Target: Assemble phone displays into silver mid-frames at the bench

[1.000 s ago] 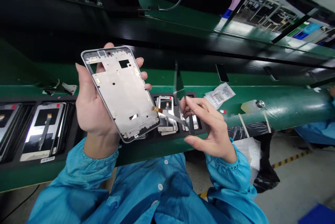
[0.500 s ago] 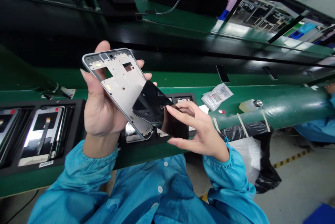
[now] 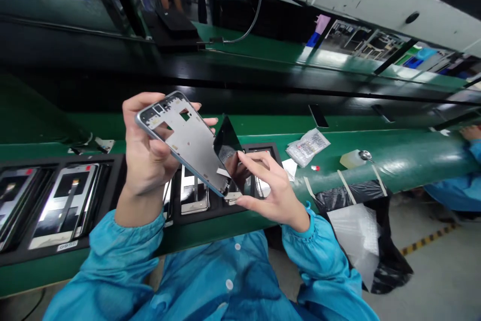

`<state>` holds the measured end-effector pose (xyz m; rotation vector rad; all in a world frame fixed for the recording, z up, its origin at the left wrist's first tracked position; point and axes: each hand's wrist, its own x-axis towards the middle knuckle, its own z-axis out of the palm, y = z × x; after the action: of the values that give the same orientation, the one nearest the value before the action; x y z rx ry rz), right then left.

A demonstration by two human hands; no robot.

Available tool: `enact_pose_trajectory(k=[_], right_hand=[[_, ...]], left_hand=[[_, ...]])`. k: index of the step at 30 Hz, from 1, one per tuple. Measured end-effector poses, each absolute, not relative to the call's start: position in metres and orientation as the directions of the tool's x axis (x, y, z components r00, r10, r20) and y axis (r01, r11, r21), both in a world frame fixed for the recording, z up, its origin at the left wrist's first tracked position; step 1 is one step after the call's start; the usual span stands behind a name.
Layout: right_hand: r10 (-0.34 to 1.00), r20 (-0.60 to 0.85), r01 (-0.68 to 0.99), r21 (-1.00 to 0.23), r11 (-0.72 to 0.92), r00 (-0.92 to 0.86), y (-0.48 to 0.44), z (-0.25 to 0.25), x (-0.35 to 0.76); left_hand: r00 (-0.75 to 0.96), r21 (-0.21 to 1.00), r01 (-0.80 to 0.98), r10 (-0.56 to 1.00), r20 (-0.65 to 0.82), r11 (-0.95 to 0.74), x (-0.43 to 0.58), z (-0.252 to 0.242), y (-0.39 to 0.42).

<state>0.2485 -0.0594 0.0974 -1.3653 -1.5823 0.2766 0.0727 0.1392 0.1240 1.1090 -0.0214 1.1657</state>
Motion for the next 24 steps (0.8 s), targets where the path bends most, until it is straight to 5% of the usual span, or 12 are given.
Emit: enact_pose_trajectory(k=[12,24], right_hand=[[0.764,0.630,0.657,-0.636,0.403,0.141,-0.025,0.094,0.227],[0.710,0.692,0.656,-0.599,0.459,0.134,-0.020,0.084,0.233]], left_hand=[[0.620,0.782,-0.623,0.596,0.510,-0.021,0.070,0.113,0.129],[0.594,0.772,-0.628,0.582,0.555,-0.095,0.074,0.110,0.128]])
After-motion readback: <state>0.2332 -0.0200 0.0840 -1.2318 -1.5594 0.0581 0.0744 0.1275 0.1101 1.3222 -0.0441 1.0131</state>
